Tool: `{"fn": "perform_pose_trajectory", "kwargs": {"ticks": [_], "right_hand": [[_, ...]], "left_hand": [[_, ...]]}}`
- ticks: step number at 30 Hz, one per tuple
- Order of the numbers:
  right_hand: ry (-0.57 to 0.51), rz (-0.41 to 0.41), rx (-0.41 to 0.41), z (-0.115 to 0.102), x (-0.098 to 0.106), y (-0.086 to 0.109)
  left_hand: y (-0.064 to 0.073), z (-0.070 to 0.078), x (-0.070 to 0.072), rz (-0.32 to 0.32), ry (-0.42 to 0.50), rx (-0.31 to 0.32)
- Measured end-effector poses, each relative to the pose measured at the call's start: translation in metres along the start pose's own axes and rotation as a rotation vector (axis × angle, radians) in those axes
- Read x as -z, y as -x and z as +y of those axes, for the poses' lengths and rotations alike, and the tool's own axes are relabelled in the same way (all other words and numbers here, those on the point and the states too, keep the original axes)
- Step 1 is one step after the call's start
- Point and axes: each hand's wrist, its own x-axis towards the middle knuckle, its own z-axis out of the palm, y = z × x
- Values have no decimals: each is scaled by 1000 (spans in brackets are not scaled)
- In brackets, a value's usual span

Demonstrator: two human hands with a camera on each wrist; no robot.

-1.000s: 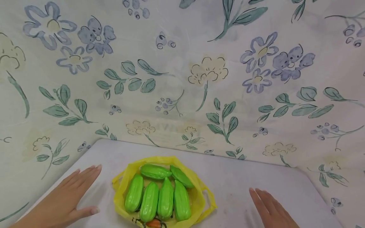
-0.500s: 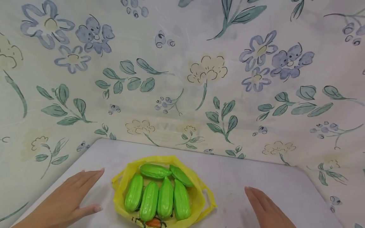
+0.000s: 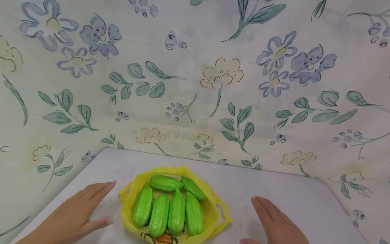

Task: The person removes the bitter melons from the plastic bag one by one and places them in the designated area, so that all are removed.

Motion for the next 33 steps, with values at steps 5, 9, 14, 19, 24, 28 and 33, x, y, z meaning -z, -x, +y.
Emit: {"fn": "perform_pose_trajectory", "kwargs": {"ticks": [5, 9, 14, 19, 24, 28, 33], "right_hand": [[-5, -3, 12, -9, 3, -3], [-5, -8, -12, -17, 4, -5], [-54, -10, -33, -26, 4, -5], [-137, -42, -47, -32, 4, -5], [-133, -8, -15, -38, 2, -4], [-124, 8, 15, -43, 0, -4], [-124, 11, 40, -53, 3, -5]], "left_hand": [[-2, 2, 0, -26, 14, 13], [-3, 3, 1, -45, 28, 27], [-5, 4, 1, -62, 55, 43], [-4, 4, -1, -2, 66, 3], [-4, 5, -3, 59, 63, -29], [-7, 8, -1, 20, 69, -10], [-10, 9, -1, -26, 77, 17]]}}
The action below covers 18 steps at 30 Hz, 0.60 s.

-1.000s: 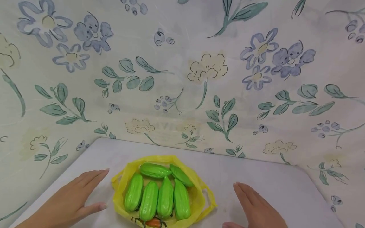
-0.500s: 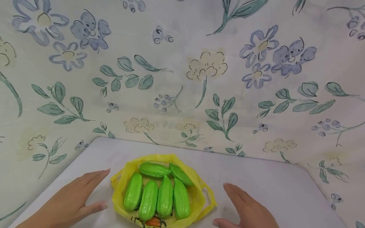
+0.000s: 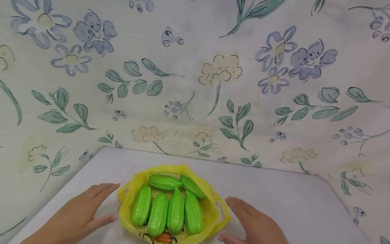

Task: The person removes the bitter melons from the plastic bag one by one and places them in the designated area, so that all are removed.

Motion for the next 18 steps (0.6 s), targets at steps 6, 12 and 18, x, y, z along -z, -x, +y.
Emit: {"fn": "perform_pose_trajectory", "kwargs": {"ticks": [6, 12, 18], "right_hand": [[28, 42, 85, -4, 0, 2], [45, 79, 158, -7, 0, 1], [35, 74, 218, -10, 1, -1]], "left_hand": [[-2, 4, -1, -8, 19, 44], [-4, 7, 0, -41, 30, 78], [-8, 9, 0, -67, 30, 78]]}}
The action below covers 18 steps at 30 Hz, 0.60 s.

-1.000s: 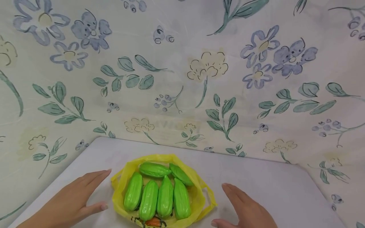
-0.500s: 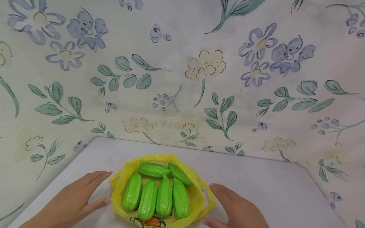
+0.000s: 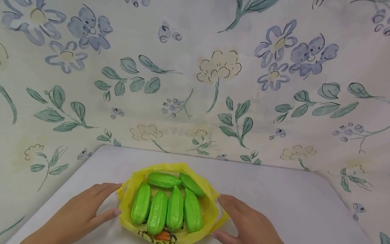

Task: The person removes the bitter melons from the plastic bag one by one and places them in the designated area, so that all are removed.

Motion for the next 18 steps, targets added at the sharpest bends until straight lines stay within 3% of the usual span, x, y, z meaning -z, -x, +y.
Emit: {"fn": "perform_pose_trajectory", "kwargs": {"ticks": [6, 18], "right_hand": [[-6, -24, 17, -5, 1, -3], [-38, -42, 78, -8, -3, -9]], "left_hand": [[-2, 2, -1, 40, -12, -40], [-6, 8, -1, 63, -4, -18]]}}
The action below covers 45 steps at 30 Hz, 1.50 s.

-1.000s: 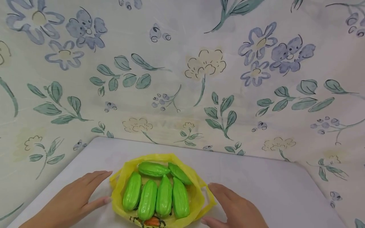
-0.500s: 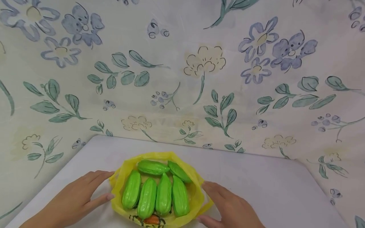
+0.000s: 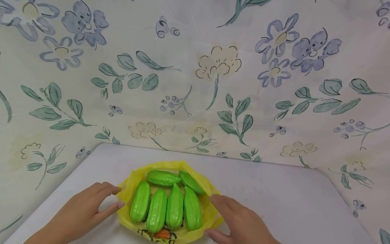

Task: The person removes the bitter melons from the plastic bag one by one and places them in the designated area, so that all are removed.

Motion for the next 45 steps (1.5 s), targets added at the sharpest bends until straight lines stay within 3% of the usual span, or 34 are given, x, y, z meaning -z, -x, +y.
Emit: {"fn": "perform_pose_trajectory", "kwargs": {"ticks": [4, 14, 31, 39, 45], "right_hand": [[-12, -16, 6, -1, -3, -3], [-38, -64, 23, -11, -6, -10], [-38, -10, 171, -17, -14, -11], [-16, -33, 182, -17, -18, -16], [-16, -42, 197, -16, -20, -19]], "left_hand": [[-1, -1, -1, 6, 14, -3], [-3, 3, -3, -60, 61, 73], [2, 3, -8, 30, 60, -12], [4, 4, -10, 87, 47, -47], [3, 6, -10, 57, 44, -20]]}}
